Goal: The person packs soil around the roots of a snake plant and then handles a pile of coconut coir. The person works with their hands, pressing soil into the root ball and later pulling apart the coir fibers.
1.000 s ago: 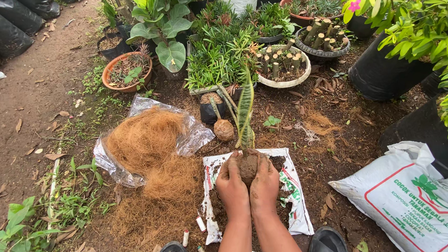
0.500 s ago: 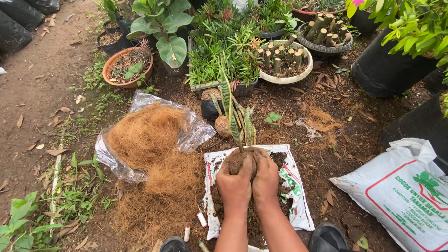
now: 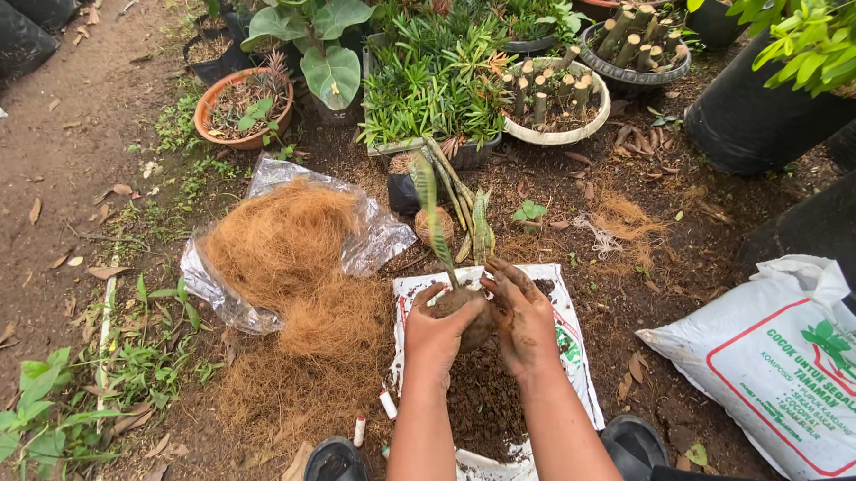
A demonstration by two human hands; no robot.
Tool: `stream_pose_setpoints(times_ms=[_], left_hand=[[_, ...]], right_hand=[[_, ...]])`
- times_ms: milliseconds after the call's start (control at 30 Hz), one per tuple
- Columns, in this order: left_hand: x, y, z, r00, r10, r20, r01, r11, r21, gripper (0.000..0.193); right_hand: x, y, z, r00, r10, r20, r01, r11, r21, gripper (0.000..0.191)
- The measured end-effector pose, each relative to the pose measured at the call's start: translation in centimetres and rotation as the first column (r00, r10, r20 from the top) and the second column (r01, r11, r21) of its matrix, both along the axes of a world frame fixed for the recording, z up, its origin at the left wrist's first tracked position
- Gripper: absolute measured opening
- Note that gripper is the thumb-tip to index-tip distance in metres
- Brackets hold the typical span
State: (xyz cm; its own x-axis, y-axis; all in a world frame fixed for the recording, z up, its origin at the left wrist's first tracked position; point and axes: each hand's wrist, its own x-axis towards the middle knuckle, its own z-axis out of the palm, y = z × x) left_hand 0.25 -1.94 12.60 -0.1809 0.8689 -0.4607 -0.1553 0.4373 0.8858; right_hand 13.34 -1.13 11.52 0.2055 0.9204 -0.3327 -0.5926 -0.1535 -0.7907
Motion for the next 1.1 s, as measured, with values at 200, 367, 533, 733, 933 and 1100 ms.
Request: stream_pose_setpoints(times_ms=[200,367,533,733,933,1100], left_hand=[[-1.7,0.4,-3.6,0.999,-0.004,0.033,0.010,0.981,-0.195,0.068],[-2.1,1.0,-4.8,0.955,0.266,0.130,-0.234,0.947,-0.221,0.072],[-2.6,1.2,-6.6,0.970,0.176,0.168,-0.137,0.966,-0.218,0.061],[-2.4,2.0,-9.5,0.941,0.209,0.266,-0.175,0.974,-0.147,0.061],[-2.3,2.0,-8.8,0.954,0.195,0.227,-0.161,0.974,-0.160,0.058],[-2.5,1.8,-5.8,0.899,0.210,0.385,-0.148,0.972,-0.185,0.045]], right_hand=[[1.7,-0.5,-6.0,0.719,0.347,0.602,0.014,0.859,-0.512,0.041],[0.6,-1.6,-14.5,0.148,0.464,0.873,-0.064,0.886,-0.460,0.056],[0.0,-1.8,-17.8,-0.109,0.570,0.815,-0.109,0.808,-0.580,0.056],[-0.9,-2.1,-16.1,-0.035,0.612,0.790,-0.084,0.786,-0.613,0.043],[-0.9,-2.8,-16.8,-0.084,0.547,0.833,-0.131,0.822,-0.554,0.031],[0.5,-0.8,-17.0,0.246,0.681,0.690,-0.233,0.733,-0.640,0.022]])
